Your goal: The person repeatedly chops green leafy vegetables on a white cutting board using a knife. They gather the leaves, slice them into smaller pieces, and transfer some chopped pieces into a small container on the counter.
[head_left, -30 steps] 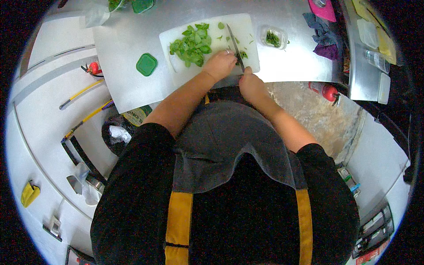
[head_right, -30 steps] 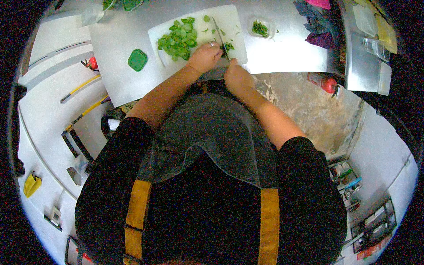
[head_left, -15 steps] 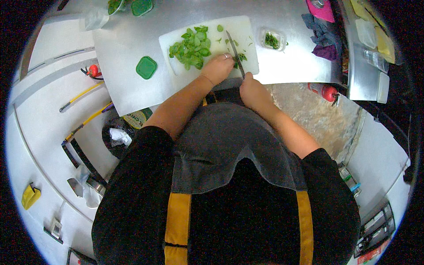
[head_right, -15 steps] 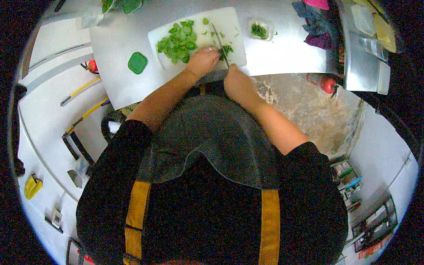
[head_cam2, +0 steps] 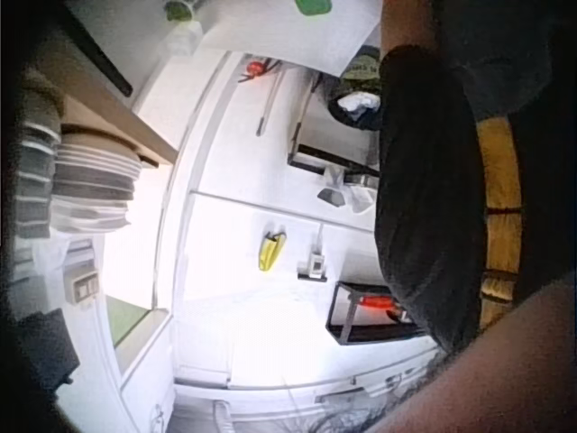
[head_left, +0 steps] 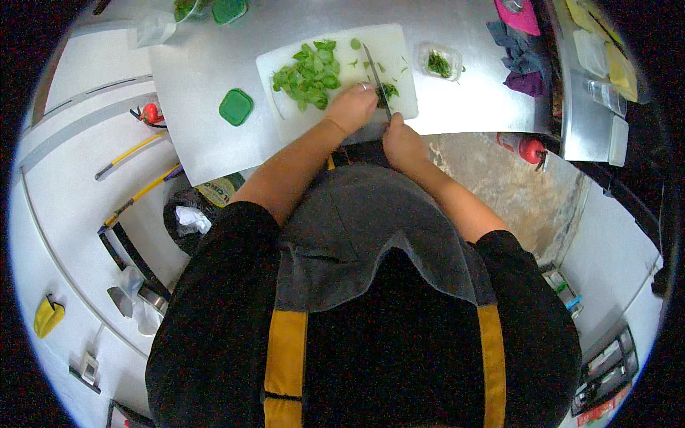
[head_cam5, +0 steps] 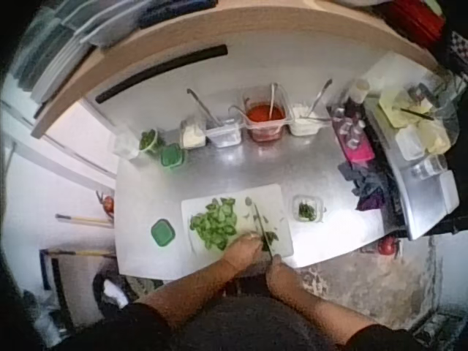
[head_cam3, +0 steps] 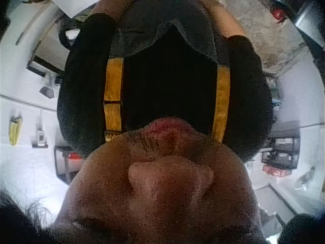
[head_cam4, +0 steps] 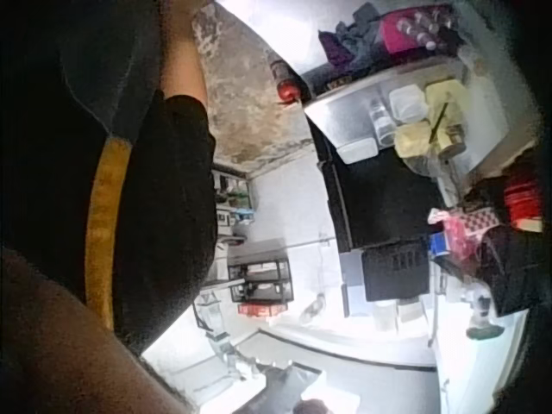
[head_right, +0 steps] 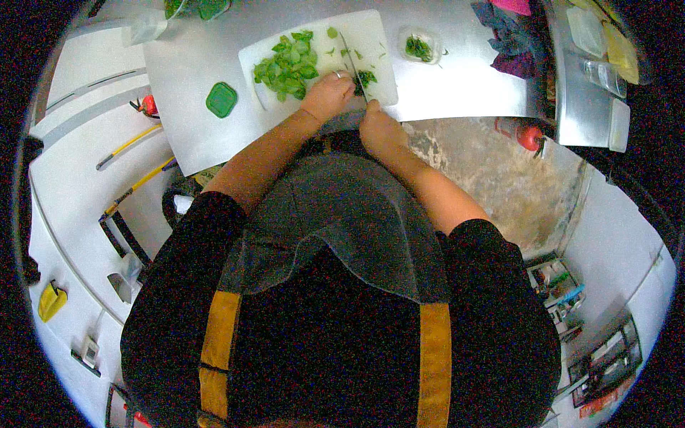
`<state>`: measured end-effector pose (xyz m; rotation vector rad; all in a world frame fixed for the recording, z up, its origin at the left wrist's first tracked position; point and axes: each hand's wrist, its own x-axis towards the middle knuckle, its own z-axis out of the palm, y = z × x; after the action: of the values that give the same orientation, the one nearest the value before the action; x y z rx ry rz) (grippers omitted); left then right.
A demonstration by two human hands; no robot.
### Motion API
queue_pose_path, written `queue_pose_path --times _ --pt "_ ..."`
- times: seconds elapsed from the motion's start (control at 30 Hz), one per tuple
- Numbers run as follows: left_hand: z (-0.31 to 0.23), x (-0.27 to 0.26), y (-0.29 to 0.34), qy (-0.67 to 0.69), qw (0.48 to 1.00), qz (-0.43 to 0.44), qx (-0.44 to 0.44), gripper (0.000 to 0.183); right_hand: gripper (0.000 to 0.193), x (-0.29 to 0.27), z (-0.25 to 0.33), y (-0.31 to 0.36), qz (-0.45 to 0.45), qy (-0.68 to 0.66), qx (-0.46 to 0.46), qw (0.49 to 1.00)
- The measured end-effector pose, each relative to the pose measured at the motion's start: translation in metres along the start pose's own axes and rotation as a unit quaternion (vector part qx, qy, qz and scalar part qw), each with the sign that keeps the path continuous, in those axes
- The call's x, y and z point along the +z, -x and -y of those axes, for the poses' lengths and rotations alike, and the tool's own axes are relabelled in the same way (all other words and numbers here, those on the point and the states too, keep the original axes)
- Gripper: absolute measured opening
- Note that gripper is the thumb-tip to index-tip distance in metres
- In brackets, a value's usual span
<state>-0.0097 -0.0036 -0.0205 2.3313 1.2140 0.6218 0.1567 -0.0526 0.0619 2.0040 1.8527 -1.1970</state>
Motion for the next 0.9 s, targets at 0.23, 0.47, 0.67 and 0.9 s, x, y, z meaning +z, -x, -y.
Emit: queue_pose_path --times 0.23,0.47,0.67,0.9 --pt "-0.0047 0.0022 0.0042 0.035 0.997 0.004 -0.076 0.014 0.024 0.0009 -0.0032 0.0041 0.029 0.001 0.011 1.0" --pt "-0.0032 0.003 0.0038 0.019 0.997 0.008 -0.072 0.011 0.027 -0.0006 -0.0051 0.0027 0.021 0.004 0.004 1.0" --pt "-0.003 0.0032 0.0083 0.041 0.995 -0.04 -0.087 0.012 0.026 0.0049 0.0003 0.0038 0.021 0.025 0.019 0.999" --pt "0.0006 0.0033 0.0083 0.041 0.994 -0.03 -0.096 0.012 0.026 0.0019 0.0019 0.0037 0.03 0.012 0.014 0.999"
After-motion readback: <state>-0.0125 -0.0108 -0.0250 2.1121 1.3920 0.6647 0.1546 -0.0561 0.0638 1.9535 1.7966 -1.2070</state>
